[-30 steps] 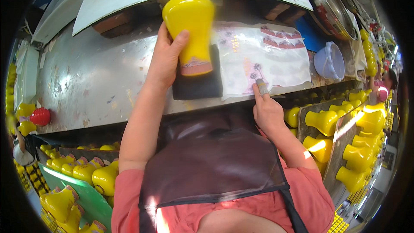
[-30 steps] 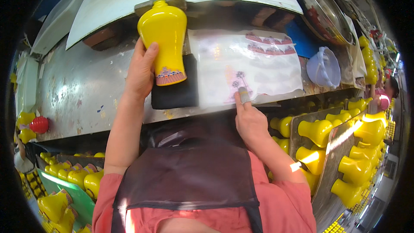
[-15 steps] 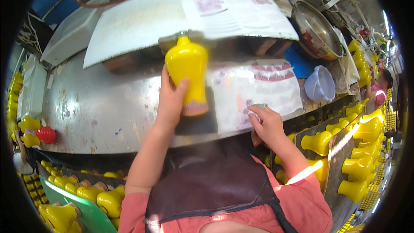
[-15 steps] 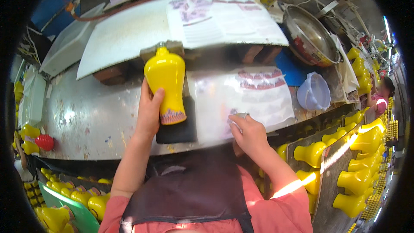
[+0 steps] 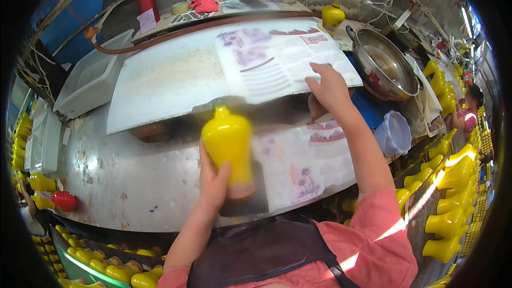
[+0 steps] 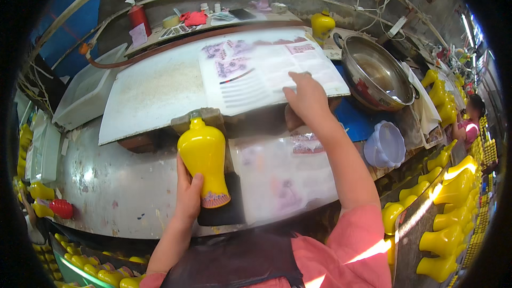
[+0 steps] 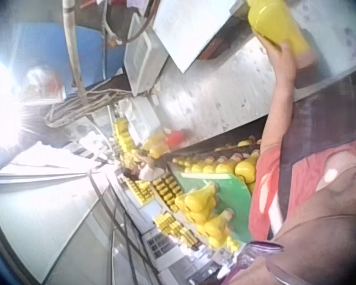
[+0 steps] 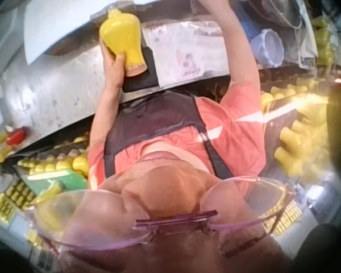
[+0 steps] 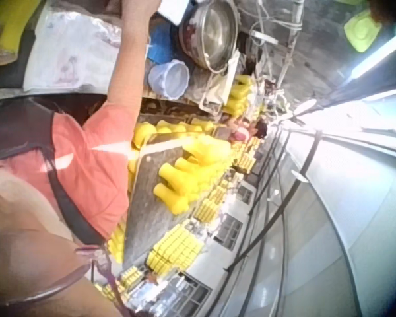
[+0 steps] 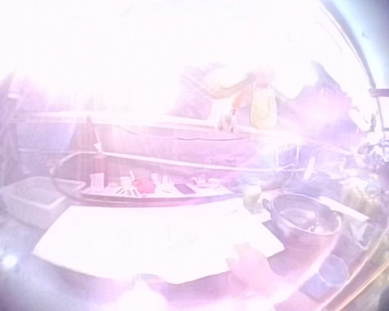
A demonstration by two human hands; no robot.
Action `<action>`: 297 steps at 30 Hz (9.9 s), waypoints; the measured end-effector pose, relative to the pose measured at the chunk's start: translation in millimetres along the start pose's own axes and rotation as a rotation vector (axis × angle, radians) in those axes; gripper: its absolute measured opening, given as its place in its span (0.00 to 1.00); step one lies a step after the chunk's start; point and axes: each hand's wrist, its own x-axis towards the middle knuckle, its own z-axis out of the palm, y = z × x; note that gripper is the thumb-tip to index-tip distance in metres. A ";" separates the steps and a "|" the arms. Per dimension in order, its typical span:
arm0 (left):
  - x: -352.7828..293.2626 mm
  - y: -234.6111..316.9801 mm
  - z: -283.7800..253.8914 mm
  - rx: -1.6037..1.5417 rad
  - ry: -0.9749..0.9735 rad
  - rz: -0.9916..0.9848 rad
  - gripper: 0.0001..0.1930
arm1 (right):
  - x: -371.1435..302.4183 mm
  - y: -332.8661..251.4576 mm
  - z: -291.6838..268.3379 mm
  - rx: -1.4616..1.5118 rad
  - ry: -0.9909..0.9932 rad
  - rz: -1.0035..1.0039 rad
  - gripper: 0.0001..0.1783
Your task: The person applies small decorative stickers to a yellow ceramic vase, smoothing each one with a tool and their fingers. They rotate the vase to access different sides and place multiple stickers in sequence, then set the finished vase aside.
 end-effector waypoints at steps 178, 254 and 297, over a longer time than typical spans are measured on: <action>8.8 2.5 -18.4 0.378 0.027 0.318 0.51 | -106.1 -135.8 28.3 0.541 -0.064 -0.182 0.23; -6.0 -23.8 -18.7 0.134 -0.023 0.195 0.43 | -148.4 -127.9 68.4 0.850 -0.560 0.165 0.46; -16.4 -16.5 -13.3 0.312 0.034 0.231 0.35 | -159.6 -149.5 15.8 0.932 -0.091 0.078 0.19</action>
